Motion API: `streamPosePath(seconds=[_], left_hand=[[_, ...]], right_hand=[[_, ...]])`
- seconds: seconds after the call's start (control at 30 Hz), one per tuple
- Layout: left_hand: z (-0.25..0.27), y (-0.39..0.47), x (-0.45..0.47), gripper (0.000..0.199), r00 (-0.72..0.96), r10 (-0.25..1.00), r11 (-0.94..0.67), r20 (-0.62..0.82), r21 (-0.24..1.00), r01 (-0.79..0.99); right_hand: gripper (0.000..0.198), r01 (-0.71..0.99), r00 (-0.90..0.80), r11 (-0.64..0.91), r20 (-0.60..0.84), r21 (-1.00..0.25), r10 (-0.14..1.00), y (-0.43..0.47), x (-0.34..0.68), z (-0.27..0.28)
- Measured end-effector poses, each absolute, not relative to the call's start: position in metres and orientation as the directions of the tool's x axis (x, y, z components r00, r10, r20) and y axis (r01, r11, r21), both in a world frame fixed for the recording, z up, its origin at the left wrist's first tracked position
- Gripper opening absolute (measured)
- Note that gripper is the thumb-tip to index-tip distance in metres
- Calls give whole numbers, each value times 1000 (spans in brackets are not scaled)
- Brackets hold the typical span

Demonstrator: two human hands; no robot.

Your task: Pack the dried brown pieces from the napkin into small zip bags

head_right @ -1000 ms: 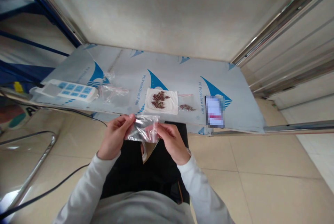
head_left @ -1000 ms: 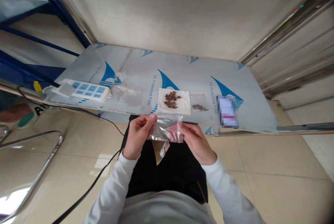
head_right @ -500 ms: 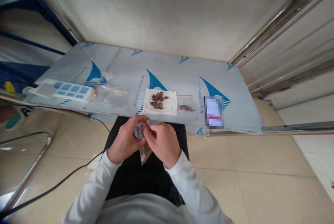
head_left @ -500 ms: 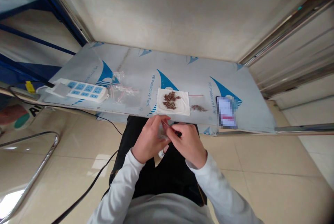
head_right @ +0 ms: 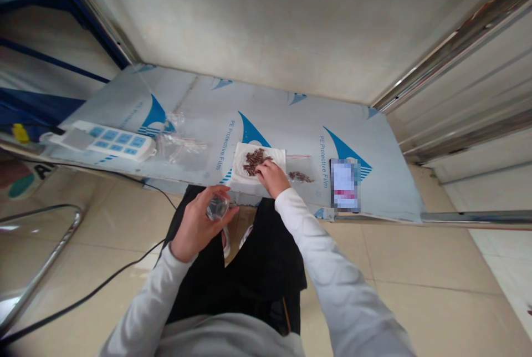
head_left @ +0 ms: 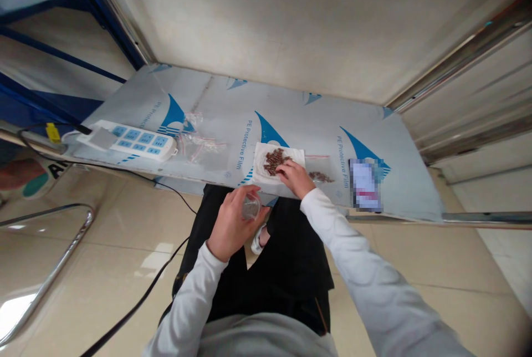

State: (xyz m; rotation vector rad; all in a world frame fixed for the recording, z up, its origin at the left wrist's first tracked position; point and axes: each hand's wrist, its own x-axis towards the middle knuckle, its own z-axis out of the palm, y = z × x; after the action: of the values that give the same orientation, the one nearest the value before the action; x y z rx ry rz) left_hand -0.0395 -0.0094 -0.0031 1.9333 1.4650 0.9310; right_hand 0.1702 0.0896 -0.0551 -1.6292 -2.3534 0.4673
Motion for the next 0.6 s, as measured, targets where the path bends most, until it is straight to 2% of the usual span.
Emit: streamPosePath(seconds=[0.3, 0.6], left_hand=[[-5, 8, -34, 38, 169, 962, -272, 213, 767, 582], [-11, 28, -24, 36, 201, 940, -340, 275, 785, 518]], right_hand=[[17, 908, -226, 217, 17, -358, 974, 97, 169, -58], [20, 899, -120, 133, 56, -417, 991, 95, 163, -56]])
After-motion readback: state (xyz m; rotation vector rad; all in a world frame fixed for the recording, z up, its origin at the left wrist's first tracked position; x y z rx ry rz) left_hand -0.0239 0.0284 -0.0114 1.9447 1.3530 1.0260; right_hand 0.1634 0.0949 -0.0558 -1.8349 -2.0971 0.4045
